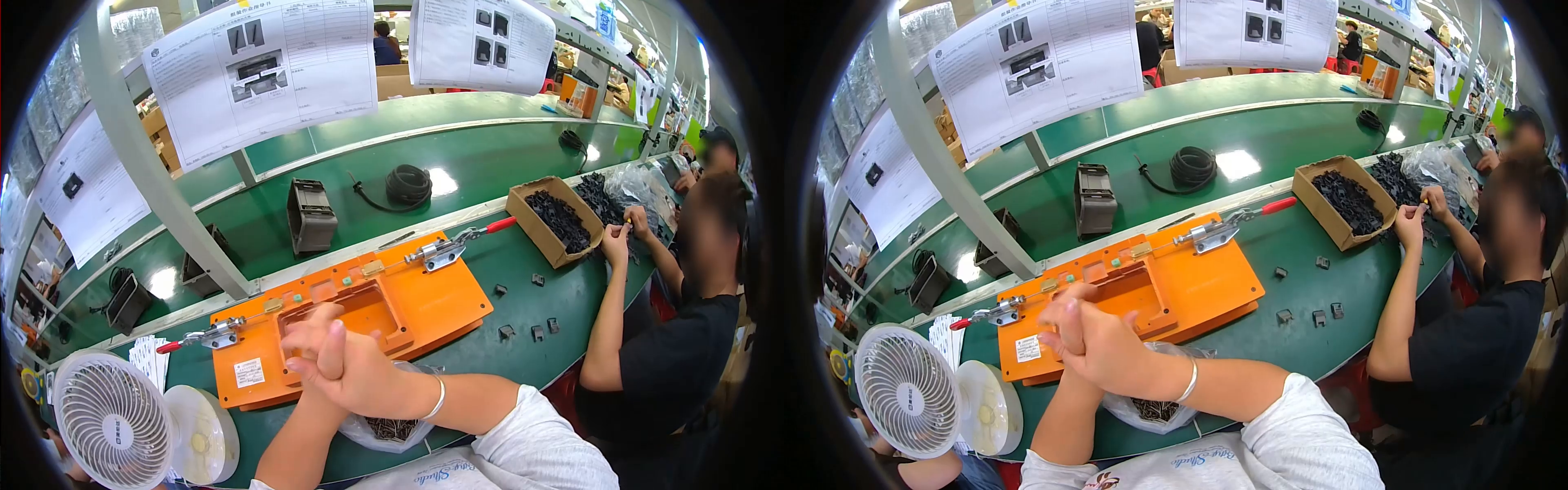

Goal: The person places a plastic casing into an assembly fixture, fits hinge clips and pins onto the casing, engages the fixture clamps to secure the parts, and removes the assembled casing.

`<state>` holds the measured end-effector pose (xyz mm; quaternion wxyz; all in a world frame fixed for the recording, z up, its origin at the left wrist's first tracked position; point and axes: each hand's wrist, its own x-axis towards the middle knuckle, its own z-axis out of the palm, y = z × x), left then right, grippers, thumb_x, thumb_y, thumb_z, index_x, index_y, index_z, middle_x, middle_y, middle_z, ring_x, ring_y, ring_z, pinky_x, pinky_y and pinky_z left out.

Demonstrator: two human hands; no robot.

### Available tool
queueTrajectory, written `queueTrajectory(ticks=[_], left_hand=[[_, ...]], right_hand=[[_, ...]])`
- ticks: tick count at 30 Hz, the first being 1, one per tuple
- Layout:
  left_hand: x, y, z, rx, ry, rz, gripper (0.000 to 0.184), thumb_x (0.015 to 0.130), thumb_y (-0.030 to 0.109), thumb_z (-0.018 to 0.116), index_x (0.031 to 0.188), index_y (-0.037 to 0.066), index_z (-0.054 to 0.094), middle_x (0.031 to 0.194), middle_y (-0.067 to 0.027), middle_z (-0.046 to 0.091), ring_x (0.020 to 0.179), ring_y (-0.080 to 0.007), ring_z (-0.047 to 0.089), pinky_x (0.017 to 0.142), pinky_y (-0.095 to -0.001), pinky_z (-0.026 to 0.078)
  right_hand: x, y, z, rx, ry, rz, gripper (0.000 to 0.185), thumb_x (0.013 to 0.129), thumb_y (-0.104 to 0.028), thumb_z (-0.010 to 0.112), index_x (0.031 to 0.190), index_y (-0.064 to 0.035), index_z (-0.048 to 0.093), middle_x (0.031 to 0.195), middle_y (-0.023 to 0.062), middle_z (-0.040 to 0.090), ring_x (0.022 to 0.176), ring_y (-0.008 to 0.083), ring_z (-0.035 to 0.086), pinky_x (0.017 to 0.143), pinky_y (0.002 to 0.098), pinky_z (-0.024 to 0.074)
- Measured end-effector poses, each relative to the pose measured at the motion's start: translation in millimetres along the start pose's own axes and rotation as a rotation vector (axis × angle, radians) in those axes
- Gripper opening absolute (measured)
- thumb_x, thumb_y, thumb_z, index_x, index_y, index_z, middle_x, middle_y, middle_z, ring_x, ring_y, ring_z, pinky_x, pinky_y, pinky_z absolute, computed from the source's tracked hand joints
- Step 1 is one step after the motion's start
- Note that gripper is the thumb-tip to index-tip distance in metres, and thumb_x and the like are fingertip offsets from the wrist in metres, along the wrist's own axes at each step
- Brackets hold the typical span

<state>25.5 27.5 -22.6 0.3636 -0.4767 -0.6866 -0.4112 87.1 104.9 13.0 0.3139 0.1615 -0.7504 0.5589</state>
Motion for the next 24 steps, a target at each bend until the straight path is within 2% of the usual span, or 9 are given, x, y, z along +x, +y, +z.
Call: queueTrajectory(ticks=[2, 7, 8, 14, 18, 20, 21, 23, 24], left_hand=[[0, 5, -3, 0.029, -0.018, -0.001, 0.074, 0.083, 0.002, 0.063, 0.141, 0.023, 0.022, 0.119, -0.0230, 0.046, 0.102, -0.0395, 0.049, 0.084, -0.0463, 0.041], [14, 22, -9, 0.098, 0.062, -0.107, 0.065, 0.097, 0.025, 0.052, 0.149, 0.024, 0.013, 0.148, -0.0266, 0.015, 0.123, -0.0445, 0.038, 0.096, -0.0510, 0.038], [15, 25, -10, 0.095, 0.058, -0.103, 0.065, 0.097, 0.025, 0.052, 0.149, 0.024, 0.013, 0.148, -0.0266, 0.015, 0.123, -0.0445, 0.038, 0.096, -0.0510, 0.038], [20, 40, -10, 0.242, -0.194, -0.125, 0.061, 0.092, 0.023, 0.055, 0.143, 0.017, 0.023, 0.141, -0.0262, 0.025, 0.124, -0.0449, 0.038, 0.099, -0.0522, 0.035], [19, 50, -10, 0.332, -0.356, -0.143, 0.059, 0.088, 0.022, 0.057, 0.140, 0.013, 0.030, 0.136, -0.0259, 0.032, 0.124, -0.0452, 0.038, 0.101, -0.0530, 0.033], [18, 55, -9, 0.378, -0.436, -0.150, 0.058, 0.087, 0.021, 0.058, 0.138, 0.011, 0.034, 0.134, -0.0257, 0.035, 0.124, -0.0454, 0.038, 0.102, -0.0534, 0.032], [17, 57, -9, 0.402, -0.477, -0.153, 0.057, 0.086, 0.021, 0.059, 0.137, 0.010, 0.036, 0.132, -0.0257, 0.037, 0.125, -0.0455, 0.038, 0.103, -0.0536, 0.031], [16, 60, -8, 0.452, -0.555, -0.159, 0.057, 0.084, 0.020, 0.060, 0.135, 0.008, 0.039, 0.130, -0.0255, 0.040, 0.125, -0.0456, 0.038, 0.104, -0.0540, 0.030], [14, 61, -8, 0.477, -0.595, -0.162, 0.056, 0.083, 0.020, 0.060, 0.134, 0.006, 0.041, 0.129, -0.0255, 0.042, 0.125, -0.0457, 0.038, 0.104, -0.0543, 0.029]], right_hand=[[-2, -4, 0, -0.029, 0.020, 0.067, 0.030, 0.083, -0.017, 0.067, 0.108, -0.0020, 0.059, 0.099, 0.0127, 0.064, 0.091, 0.0320, 0.064, 0.078, 0.0400, 0.0507], [-2, -8, -3, -0.069, 0.104, -0.208, 0.068, 0.081, -0.018, 0.073, 0.134, 0.0026, 0.037, 0.121, 0.0247, 0.056, 0.108, 0.0376, 0.059, 0.089, 0.0401, 0.0497], [4, -7, -8, -0.152, 0.065, -0.306, 0.088, 0.077, -0.019, 0.077, 0.141, 0.0042, 0.022, 0.136, 0.0317, 0.038, 0.119, 0.0418, 0.051, 0.097, 0.0444, 0.0445], [5, -25, -21, -0.447, -0.114, -0.112, 0.113, 0.066, -0.029, 0.084, 0.146, 0.0035, 0.011, 0.143, 0.0326, 0.020, 0.126, 0.0399, 0.042, 0.096, 0.0444, 0.0444], [12, -24, -28, -0.245, -0.242, 0.095, 0.116, 0.063, -0.029, 0.085, 0.147, 0.0005, 0.012, 0.133, 0.0301, 0.031, 0.114, 0.0405, 0.050, 0.089, 0.0418, 0.0482], [14, -23, -29, -0.240, -0.282, 0.223, 0.099, 0.064, -0.024, 0.083, 0.141, -0.0010, 0.026, 0.117, 0.0245, 0.041, 0.098, 0.0380, 0.056, 0.080, 0.0400, 0.0505], [15, -17, -28, -0.243, -0.279, 0.223, 0.099, 0.064, -0.024, 0.083, 0.141, -0.0010, 0.026, 0.117, 0.0245, 0.041, 0.098, 0.0380, 0.056, 0.080, 0.0400, 0.0505], [17, 2, -25, -0.168, -0.203, 0.102, 0.064, 0.069, -0.019, 0.078, 0.120, -0.0015, 0.043, 0.102, 0.0197, 0.049, 0.085, 0.0354, 0.058, 0.073, 0.0403, 0.0502], [17, 8, -25, -0.171, -0.201, 0.101, 0.064, 0.069, -0.019, 0.078, 0.120, -0.0015, 0.043, 0.102, 0.0197, 0.049, 0.085, 0.0354, 0.058, 0.073, 0.0403, 0.0502]])
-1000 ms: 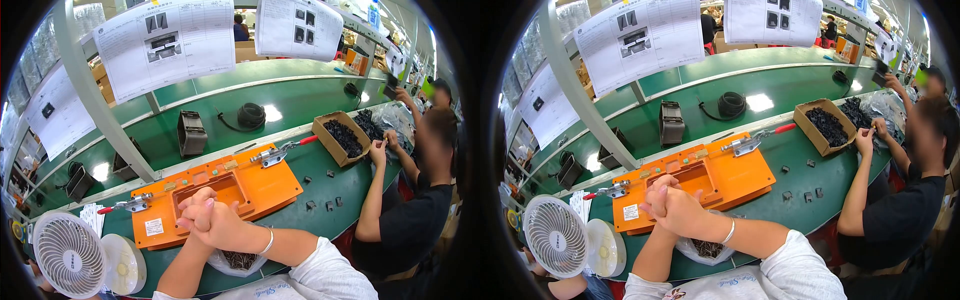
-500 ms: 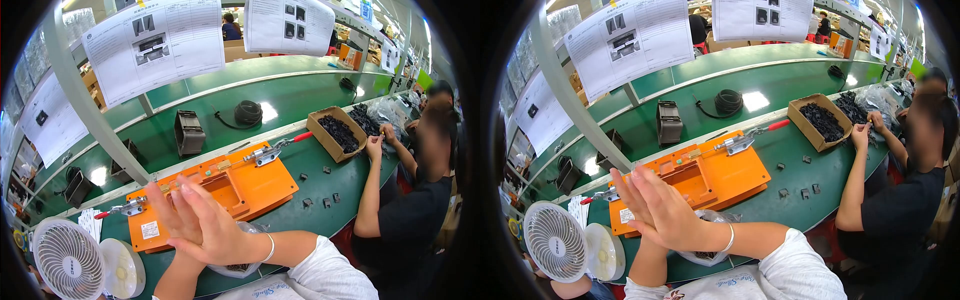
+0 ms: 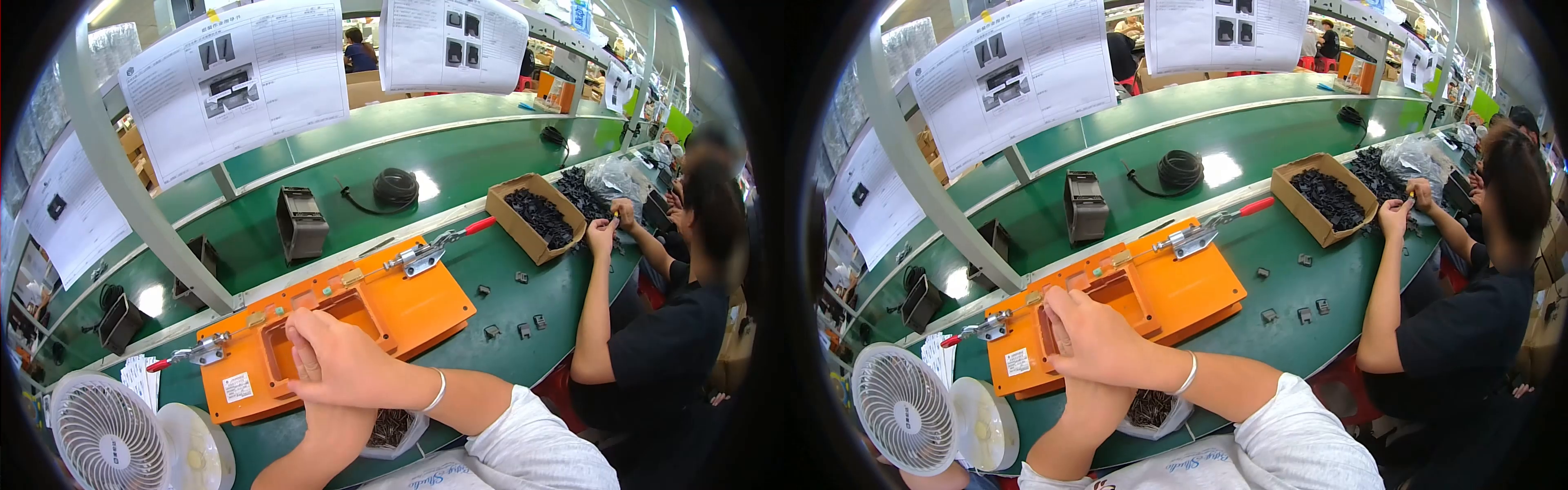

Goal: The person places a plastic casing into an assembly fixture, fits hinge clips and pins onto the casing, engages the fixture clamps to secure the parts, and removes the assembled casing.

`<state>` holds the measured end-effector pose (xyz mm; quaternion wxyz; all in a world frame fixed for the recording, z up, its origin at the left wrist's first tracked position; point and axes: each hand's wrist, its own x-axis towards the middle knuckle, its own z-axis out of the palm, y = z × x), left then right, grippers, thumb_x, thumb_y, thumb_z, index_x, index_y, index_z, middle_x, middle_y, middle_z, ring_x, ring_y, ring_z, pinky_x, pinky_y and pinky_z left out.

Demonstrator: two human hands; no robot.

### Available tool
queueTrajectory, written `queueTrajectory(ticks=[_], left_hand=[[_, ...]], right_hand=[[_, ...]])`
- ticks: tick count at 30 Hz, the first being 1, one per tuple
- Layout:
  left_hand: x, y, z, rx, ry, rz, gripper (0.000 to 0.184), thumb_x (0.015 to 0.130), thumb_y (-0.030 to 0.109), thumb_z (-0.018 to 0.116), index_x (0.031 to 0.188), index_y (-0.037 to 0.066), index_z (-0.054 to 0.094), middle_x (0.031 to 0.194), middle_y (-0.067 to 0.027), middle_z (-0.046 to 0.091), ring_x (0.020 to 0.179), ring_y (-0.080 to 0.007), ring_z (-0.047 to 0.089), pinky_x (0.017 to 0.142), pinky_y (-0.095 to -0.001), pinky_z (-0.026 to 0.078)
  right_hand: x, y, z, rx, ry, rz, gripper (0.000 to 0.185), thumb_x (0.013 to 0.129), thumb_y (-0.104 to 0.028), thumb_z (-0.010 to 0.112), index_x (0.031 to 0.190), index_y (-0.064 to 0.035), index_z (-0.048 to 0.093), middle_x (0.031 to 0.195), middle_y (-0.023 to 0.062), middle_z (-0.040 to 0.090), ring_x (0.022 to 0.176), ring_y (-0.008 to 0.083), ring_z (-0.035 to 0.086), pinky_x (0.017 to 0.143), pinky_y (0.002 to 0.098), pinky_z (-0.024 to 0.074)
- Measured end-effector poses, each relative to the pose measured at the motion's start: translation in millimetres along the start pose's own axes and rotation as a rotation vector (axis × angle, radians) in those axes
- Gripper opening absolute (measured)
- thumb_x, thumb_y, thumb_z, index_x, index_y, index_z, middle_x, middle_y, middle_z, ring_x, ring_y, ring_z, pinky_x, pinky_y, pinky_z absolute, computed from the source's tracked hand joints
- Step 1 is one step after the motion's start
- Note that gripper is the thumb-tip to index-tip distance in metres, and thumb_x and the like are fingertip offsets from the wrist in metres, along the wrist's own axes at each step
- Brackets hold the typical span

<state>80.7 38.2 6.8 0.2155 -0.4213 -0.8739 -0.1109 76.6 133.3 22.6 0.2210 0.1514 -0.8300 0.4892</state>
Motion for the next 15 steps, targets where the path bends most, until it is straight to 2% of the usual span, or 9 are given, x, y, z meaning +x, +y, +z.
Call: queueTrajectory(ticks=[2, 3, 5, 8, 9, 11, 13, 15], left_hand=[[-3, 2, 1, 0.056, -0.077, -0.007, 0.056, 0.082, 0.020, 0.061, 0.133, 0.004, 0.044, 0.126, -0.0253, 0.046, 0.125, -0.0458, 0.039, 0.105, -0.0547, 0.028], [-5, 2, 3, 0.056, -0.077, -0.006, 0.056, 0.082, 0.020, 0.061, 0.133, 0.004, 0.044, 0.126, -0.0253, 0.046, 0.125, -0.0458, 0.039, 0.105, -0.0547, 0.028], [-8, 3, 6, 0.117, -0.100, -0.035, 0.067, 0.084, 0.025, 0.060, 0.139, -0.005, 0.035, 0.142, -0.0274, 0.032, 0.137, -0.0511, 0.013, 0.112, -0.0605, 0.008], [-9, 1, -3, 0.160, -0.140, 0.081, 0.074, 0.081, 0.031, 0.066, 0.138, -0.006, 0.037, 0.143, -0.0293, 0.030, 0.137, -0.0516, 0.014, 0.112, -0.0595, 0.011], [-9, 2, -5, 0.159, -0.138, 0.082, 0.074, 0.081, 0.031, 0.066, 0.138, -0.006, 0.037, 0.143, -0.0293, 0.030, 0.137, -0.0516, 0.014, 0.112, -0.0595, 0.011], [-10, 4, -10, -0.014, -0.099, 0.088, 0.081, 0.077, 0.038, 0.071, 0.134, -0.011, 0.039, 0.141, -0.0332, 0.031, 0.136, -0.0541, 0.017, 0.111, -0.0612, 0.013], [-8, 5, -21, -0.046, -0.112, 0.119, 0.085, 0.075, 0.040, 0.072, 0.133, -0.012, 0.039, 0.140, -0.0350, 0.031, 0.135, -0.0553, 0.018, 0.111, -0.0616, 0.014], [-8, 5, -30, -0.066, -0.125, 0.144, 0.089, 0.072, 0.043, 0.074, 0.132, -0.014, 0.040, 0.139, -0.0368, 0.031, 0.134, -0.0564, 0.019, 0.110, -0.0620, 0.015]], right_hand=[[5, 5, -3, 0.051, 0.012, -0.009, 0.037, 0.074, -0.015, 0.074, 0.093, -0.0024, 0.046, 0.085, 0.0144, 0.053, 0.075, 0.0311, 0.057, 0.066, 0.0381, 0.0481], [6, 6, -4, 0.051, 0.012, -0.008, 0.037, 0.074, -0.015, 0.074, 0.093, -0.0024, 0.046, 0.085, 0.0144, 0.053, 0.075, 0.0311, 0.057, 0.066, 0.0381, 0.0481], [9, 6, -5, 0.155, 0.036, 0.015, 0.025, 0.080, -0.011, 0.069, 0.081, -0.0023, 0.046, 0.072, 0.0115, 0.053, 0.064, 0.0268, 0.055, 0.058, 0.0347, 0.0451], [12, 3, -9, 0.220, 0.109, -0.016, 0.026, 0.084, -0.012, 0.067, 0.074, -0.0025, 0.044, 0.064, 0.0087, 0.050, 0.055, 0.0219, 0.049, 0.052, 0.0309, 0.0421], [13, 4, -11, 0.232, 0.146, -0.054, 0.028, 0.086, -0.014, 0.067, 0.069, -0.0026, 0.047, 0.057, 0.0065, 0.049, 0.050, 0.0166, 0.045, 0.048, 0.0297, 0.0401], [13, 2, -16, 0.288, 0.172, -0.071, 0.028, 0.086, -0.014, 0.067, 0.068, -0.0025, 0.049, 0.056, 0.0058, 0.050, 0.049, 0.0146, 0.045, 0.047, 0.0291, 0.0400], [12, 0, -21, 0.345, 0.206, -0.102, 0.027, 0.086, -0.015, 0.067, 0.065, -0.0022, 0.055, 0.053, 0.0046, 0.052, 0.048, 0.0105, 0.045, 0.047, 0.0266, 0.0405], [10, -6, -31, 0.404, 0.146, -0.106, 0.025, 0.087, -0.016, 0.066, 0.068, -0.0018, 0.058, 0.055, 0.0047, 0.053, 0.049, 0.0097, 0.047, 0.048, 0.0248, 0.0411]])
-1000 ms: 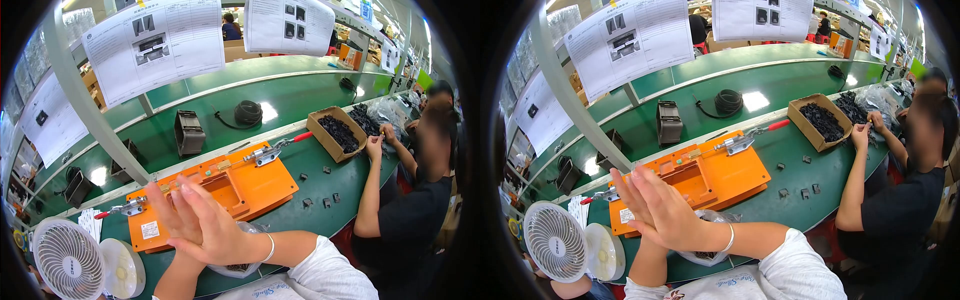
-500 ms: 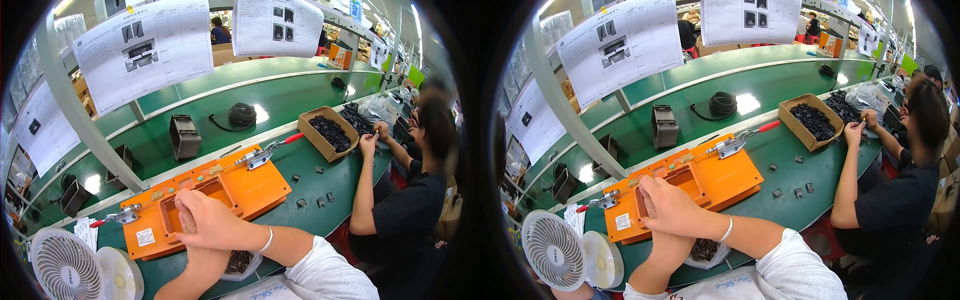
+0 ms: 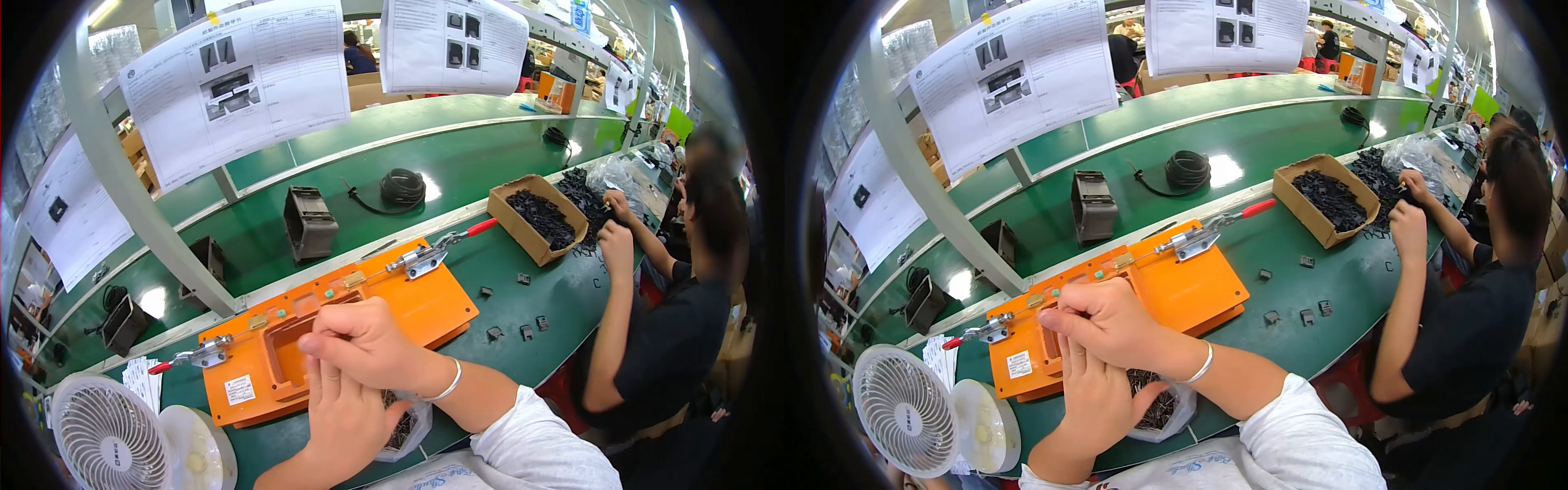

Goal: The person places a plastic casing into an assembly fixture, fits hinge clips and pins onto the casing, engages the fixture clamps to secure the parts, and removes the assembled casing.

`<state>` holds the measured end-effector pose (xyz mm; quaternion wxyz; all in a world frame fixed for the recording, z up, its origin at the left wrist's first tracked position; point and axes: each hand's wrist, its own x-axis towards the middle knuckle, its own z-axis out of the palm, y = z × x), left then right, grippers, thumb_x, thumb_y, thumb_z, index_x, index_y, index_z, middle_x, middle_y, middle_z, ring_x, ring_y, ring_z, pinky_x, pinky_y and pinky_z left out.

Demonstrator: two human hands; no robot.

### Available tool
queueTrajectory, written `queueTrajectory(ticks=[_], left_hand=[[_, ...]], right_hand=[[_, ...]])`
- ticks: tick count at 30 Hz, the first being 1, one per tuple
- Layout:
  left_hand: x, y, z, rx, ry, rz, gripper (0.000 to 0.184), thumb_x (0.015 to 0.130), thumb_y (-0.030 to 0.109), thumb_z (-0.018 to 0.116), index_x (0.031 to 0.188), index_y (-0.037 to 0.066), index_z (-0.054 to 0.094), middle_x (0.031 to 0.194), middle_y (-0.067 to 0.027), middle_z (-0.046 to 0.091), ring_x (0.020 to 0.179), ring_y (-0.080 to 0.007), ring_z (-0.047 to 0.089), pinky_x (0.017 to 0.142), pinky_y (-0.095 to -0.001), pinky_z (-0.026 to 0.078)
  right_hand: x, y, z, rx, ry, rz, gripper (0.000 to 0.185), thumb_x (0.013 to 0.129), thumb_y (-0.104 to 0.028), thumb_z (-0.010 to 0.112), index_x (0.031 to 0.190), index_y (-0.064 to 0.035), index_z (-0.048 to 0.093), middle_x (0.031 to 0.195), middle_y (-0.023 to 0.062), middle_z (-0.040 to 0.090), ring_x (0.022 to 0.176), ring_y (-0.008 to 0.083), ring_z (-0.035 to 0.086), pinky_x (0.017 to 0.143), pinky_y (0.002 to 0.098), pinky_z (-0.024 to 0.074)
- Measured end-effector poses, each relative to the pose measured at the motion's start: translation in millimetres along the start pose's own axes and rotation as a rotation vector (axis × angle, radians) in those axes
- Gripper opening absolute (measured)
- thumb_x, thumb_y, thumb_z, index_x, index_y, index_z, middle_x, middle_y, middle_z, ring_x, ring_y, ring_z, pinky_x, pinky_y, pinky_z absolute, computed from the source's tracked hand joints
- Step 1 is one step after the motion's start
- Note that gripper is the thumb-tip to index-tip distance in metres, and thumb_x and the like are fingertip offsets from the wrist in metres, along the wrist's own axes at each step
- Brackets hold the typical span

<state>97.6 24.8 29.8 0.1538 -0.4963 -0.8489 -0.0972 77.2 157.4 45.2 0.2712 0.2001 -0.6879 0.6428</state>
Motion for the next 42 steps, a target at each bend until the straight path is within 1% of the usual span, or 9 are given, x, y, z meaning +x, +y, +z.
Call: queueTrajectory(ticks=[3, 6, 10, 12, 15, 19, 24, 33, 42], left_hand=[[-3, -1, -9, -0.230, 0.055, 0.072, 0.095, 0.068, 0.043, 0.079, 0.132, -0.014, 0.040, 0.139, -0.0370, 0.031, 0.136, -0.0553, 0.016, 0.111, -0.0591, 0.013], [2, -11, -22, -0.514, 0.119, 0.088, 0.083, 0.074, 0.040, 0.076, 0.129, -0.013, 0.044, 0.143, -0.0343, 0.030, 0.137, -0.0527, 0.021, 0.109, -0.0576, 0.022], [-1, -23, -16, -1.209, 0.288, 0.110, 0.045, 0.077, 0.022, 0.076, 0.112, -0.003, 0.062, 0.126, -0.0208, 0.051, 0.116, -0.0313, 0.053, 0.100, -0.0419, 0.041], [-4, -31, 7, -1.698, 0.282, 0.066, 0.031, 0.082, 0.021, 0.070, 0.101, -0.002, 0.063, 0.112, -0.0174, 0.057, 0.105, -0.0284, 0.057, 0.092, -0.0381, 0.045], [-11, -40, 6, -2.273, 0.024, -0.038, 0.051, 0.097, 0.046, 0.047, 0.084, -0.003, 0.060, 0.085, -0.0154, 0.061, 0.082, -0.0232, 0.062, 0.076, -0.0340, 0.050], [-8, -50, 35, -2.439, 0.049, 0.174, 0.066, 0.098, 0.057, 0.024, 0.079, 0.003, 0.056, 0.075, -0.0154, 0.063, 0.061, -0.0257, 0.062, 0.056, -0.0344, 0.051], [-27, -44, 61, -2.098, 0.409, -0.041, 0.063, 0.099, 0.054, 0.025, 0.083, 0.002, 0.057, 0.077, -0.0153, 0.063, 0.064, -0.0265, 0.062, 0.058, -0.0353, 0.051], [-23, -29, 108, -1.259, 0.975, -0.406, 0.056, 0.100, 0.047, 0.028, 0.091, 0.000, 0.057, 0.081, -0.0149, 0.062, 0.069, -0.0283, 0.062, 0.063, -0.0374, 0.049], [5, -44, 50, -0.844, 0.527, 0.081, 0.052, 0.096, 0.039, 0.043, 0.118, -0.007, 0.053, 0.110, -0.0280, 0.056, 0.099, -0.0399, 0.056, 0.083, -0.0457, 0.044]], right_hand=[[-5, 7, -1, 0.232, 0.031, 0.034, 0.026, 0.093, -0.017, 0.058, 0.073, -0.0008, 0.063, 0.064, 0.0034, 0.058, 0.065, 0.0113, 0.056, 0.060, 0.0257, 0.0441], [-3, 23, -2, 0.427, 0.037, 0.002, 0.045, 0.096, -0.046, 0.049, 0.106, -0.0038, 0.062, 0.097, 0.0082, 0.058, 0.101, 0.0174, 0.057, 0.081, 0.0297, 0.0447], [1, 20, 7, 1.151, -0.249, 0.245, 0.063, 0.090, -0.050, 0.056, 0.128, 0.0004, 0.049, 0.126, 0.0147, 0.053, 0.118, 0.0232, 0.052, 0.098, 0.0339, 0.0432], [-1, 10, 3, 0.778, -0.543, 0.316, 0.103, 0.073, -0.083, 0.046, 0.128, 0.0042, 0.048, 0.131, 0.0212, 0.051, 0.120, 0.0316, 0.052, 0.101, 0.0419, 0.0413], [-3, 3, 8, 0.824, -0.632, 0.382, 0.069, 0.070, -0.032, 0.076, 0.123, 0.0056, 0.053, 0.120, 0.0191, 0.058, 0.113, 0.0241, 0.057, 0.097, 0.0357, 0.0439], [-6, 4, 11, 0.608, -0.617, 0.477, 0.061, 0.067, -0.020, 0.081, 0.118, 0.0035, 0.056, 0.112, 0.0141, 0.061, 0.104, 0.0173, 0.059, 0.092, 0.0315, 0.0459], [-15, -2, 26, 0.217, -0.301, 0.279, 0.028, 0.082, -0.020, 0.069, 0.100, 0.0019, 0.064, 0.082, 0.0075, 0.067, 0.073, 0.0127, 0.064, 0.069, 0.0252, 0.0521], [-22, -1, 30, -0.060, -0.162, 0.099, 0.021, 0.088, -0.011, 0.057, 0.079, 0.0036, 0.068, 0.074, 0.0132, 0.069, 0.066, 0.0196, 0.068, 0.063, 0.0275, 0.0534], [-15, -6, 17, -0.028, 0.056, 0.166, 0.027, 0.094, -0.013, 0.054, 0.077, 0.0048, 0.065, 0.072, 0.0111, 0.068, 0.066, 0.0160, 0.064, 0.063, 0.0271, 0.0520]])
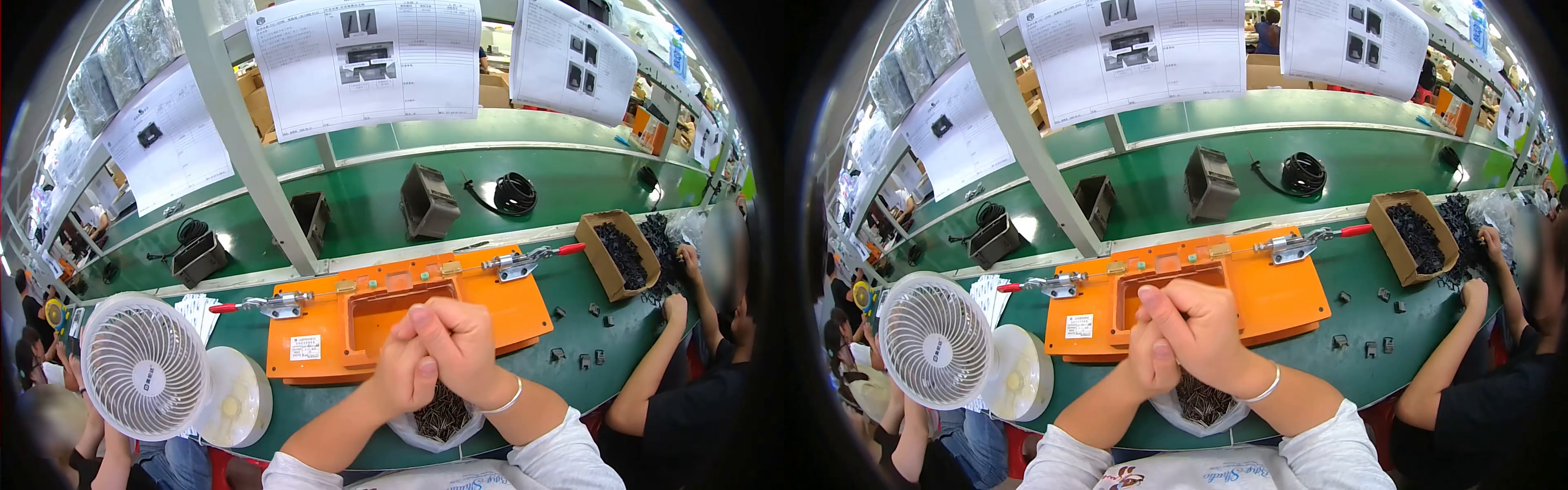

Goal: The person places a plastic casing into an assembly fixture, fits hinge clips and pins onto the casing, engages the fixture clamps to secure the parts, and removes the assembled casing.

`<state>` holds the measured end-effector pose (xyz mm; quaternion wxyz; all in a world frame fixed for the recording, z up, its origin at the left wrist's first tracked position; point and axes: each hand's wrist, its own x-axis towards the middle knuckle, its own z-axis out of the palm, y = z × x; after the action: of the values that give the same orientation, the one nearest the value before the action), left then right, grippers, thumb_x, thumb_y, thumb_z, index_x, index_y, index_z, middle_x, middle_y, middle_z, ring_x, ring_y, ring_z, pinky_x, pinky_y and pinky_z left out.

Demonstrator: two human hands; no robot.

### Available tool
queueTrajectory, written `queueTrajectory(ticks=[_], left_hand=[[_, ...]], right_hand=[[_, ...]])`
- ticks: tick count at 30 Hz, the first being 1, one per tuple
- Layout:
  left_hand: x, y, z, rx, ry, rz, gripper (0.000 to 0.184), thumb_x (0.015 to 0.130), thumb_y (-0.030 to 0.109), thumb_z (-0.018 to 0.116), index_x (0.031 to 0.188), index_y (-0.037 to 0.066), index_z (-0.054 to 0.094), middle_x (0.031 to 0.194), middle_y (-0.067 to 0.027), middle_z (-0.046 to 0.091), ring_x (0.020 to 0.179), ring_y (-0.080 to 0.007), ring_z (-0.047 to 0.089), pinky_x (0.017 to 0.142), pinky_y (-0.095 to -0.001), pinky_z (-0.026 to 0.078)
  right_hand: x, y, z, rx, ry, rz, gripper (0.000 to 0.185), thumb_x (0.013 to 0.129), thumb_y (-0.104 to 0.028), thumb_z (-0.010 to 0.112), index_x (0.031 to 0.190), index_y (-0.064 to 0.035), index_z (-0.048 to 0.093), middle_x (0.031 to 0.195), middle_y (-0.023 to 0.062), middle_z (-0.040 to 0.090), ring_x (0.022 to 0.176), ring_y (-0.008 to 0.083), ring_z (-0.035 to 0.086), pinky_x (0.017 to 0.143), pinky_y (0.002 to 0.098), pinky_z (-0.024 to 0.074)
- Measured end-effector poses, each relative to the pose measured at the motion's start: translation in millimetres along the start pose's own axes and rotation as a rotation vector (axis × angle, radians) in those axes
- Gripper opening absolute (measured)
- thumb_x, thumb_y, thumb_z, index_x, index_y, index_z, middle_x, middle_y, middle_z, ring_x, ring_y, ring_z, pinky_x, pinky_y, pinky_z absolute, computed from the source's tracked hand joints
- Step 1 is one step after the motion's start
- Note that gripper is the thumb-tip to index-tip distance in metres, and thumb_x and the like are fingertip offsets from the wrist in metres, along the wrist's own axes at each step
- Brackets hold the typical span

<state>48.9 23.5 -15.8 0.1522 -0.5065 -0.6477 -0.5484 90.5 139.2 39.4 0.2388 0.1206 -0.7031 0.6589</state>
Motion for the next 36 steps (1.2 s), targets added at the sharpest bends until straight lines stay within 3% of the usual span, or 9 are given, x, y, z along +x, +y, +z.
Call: queueTrajectory(ticks=[3, 6, 10, 14, 15, 24, 28, 33, 36], left_hand=[[26, 3, -20, 0.307, -0.039, -0.035, 0.038, 0.088, 0.027, 0.060, 0.113, -0.002, 0.055, 0.108, -0.0212, 0.057, 0.100, -0.0371, 0.055, 0.084, -0.0437, 0.043], [53, -8, -29, 0.447, -0.148, -0.201, 0.031, 0.082, 0.020, 0.068, 0.101, -0.001, 0.055, 0.103, -0.0179, 0.056, 0.095, -0.0357, 0.055, 0.081, -0.0427, 0.045], [83, -81, -40, 0.700, -0.374, -0.317, 0.046, 0.084, 0.029, 0.065, 0.115, -0.002, 0.054, 0.119, -0.0215, 0.051, 0.111, -0.0378, 0.049, 0.095, -0.0453, 0.043], [103, -165, -70, 0.957, -0.441, -0.640, 0.059, 0.083, 0.037, 0.065, 0.123, -0.002, 0.047, 0.127, -0.0232, 0.046, 0.119, -0.0393, 0.044, 0.100, -0.0466, 0.040], [106, -177, -76, 1.022, -0.430, -0.714, 0.060, 0.082, 0.038, 0.066, 0.123, -0.002, 0.047, 0.127, -0.0235, 0.046, 0.119, -0.0401, 0.044, 0.100, -0.0475, 0.040], [116, -218, -95, 1.091, -0.443, -1.195, 0.088, 0.079, 0.036, 0.070, 0.142, -0.003, 0.023, 0.135, -0.0243, 0.045, 0.124, -0.0365, 0.047, 0.104, -0.0470, 0.035], [113, -228, -99, 1.160, -0.448, -1.203, 0.092, 0.078, 0.032, 0.071, 0.145, -0.003, 0.017, 0.134, -0.0235, 0.048, 0.123, -0.0346, 0.050, 0.104, -0.0455, 0.035], [105, -227, -94, 1.273, -0.499, -0.991, 0.026, 0.081, 0.014, 0.062, 0.105, 0.005, 0.060, 0.109, -0.0145, 0.065, 0.106, -0.0307, 0.062, 0.093, -0.0449, 0.038], [107, -218, -83, 1.301, -0.474, -0.820, 0.024, 0.079, 0.015, 0.062, 0.102, 0.009, 0.063, 0.103, -0.0107, 0.066, 0.102, -0.0292, 0.063, 0.094, -0.0452, 0.037]], right_hand=[[13, 0, -12, -0.077, 0.112, -0.221, 0.013, 0.087, -0.010, 0.064, 0.083, 0.0025, 0.066, 0.081, 0.0121, 0.067, 0.074, 0.0193, 0.063, 0.069, 0.0297, 0.0492], [11, -23, -36, -0.036, 0.017, -0.184, 0.009, 0.086, -0.008, 0.065, 0.086, 0.0003, 0.067, 0.085, 0.0100, 0.068, 0.080, 0.0187, 0.064, 0.070, 0.0295, 0.0485], [1, -47, -46, 0.003, -0.465, -0.274, 0.009, 0.087, -0.010, 0.063, 0.091, -0.0027, 0.065, 0.085, 0.0098, 0.065, 0.082, 0.0243, 0.064, 0.074, 0.0323, 0.0494], [-9, -54, -44, 0.724, -0.870, -0.246, 0.018, 0.093, -0.012, 0.053, 0.104, 0.0013, 0.061, 0.098, 0.0150, 0.062, 0.087, 0.0285, 0.062, 0.076, 0.0346, 0.0488], [-17, -67, -46, 0.881, -0.888, -0.006, 0.030, 0.096, -0.019, 0.048, 0.106, 0.0039, 0.065, 0.105, 0.0201, 0.064, 0.097, 0.0314, 0.064, 0.084, 0.0343, 0.0498], [5, -80, -68, 0.856, -0.888, -0.127, 0.036, 0.097, -0.020, 0.043, 0.101, 0.0068, 0.066, 0.104, 0.0219, 0.065, 0.092, 0.0313, 0.067, 0.079, 0.0329, 0.0522], [11, -82, -73, 0.856, -0.923, -0.123, 0.037, 0.097, -0.022, 0.043, 0.102, 0.0073, 0.066, 0.105, 0.0226, 0.065, 0.092, 0.0319, 0.067, 0.079, 0.0330, 0.0525], [-7, -63, -55, 0.901, -0.842, -0.242, 0.037, 0.098, -0.022, 0.043, 0.103, 0.0074, 0.066, 0.105, 0.0234, 0.065, 0.091, 0.0326, 0.067, 0.079, 0.0330, 0.0527], [2, -73, -64, 0.911, -0.837, -0.249, 0.037, 0.097, -0.021, 0.043, 0.103, 0.0071, 0.066, 0.104, 0.0235, 0.065, 0.092, 0.0327, 0.067, 0.080, 0.0335, 0.0530]])
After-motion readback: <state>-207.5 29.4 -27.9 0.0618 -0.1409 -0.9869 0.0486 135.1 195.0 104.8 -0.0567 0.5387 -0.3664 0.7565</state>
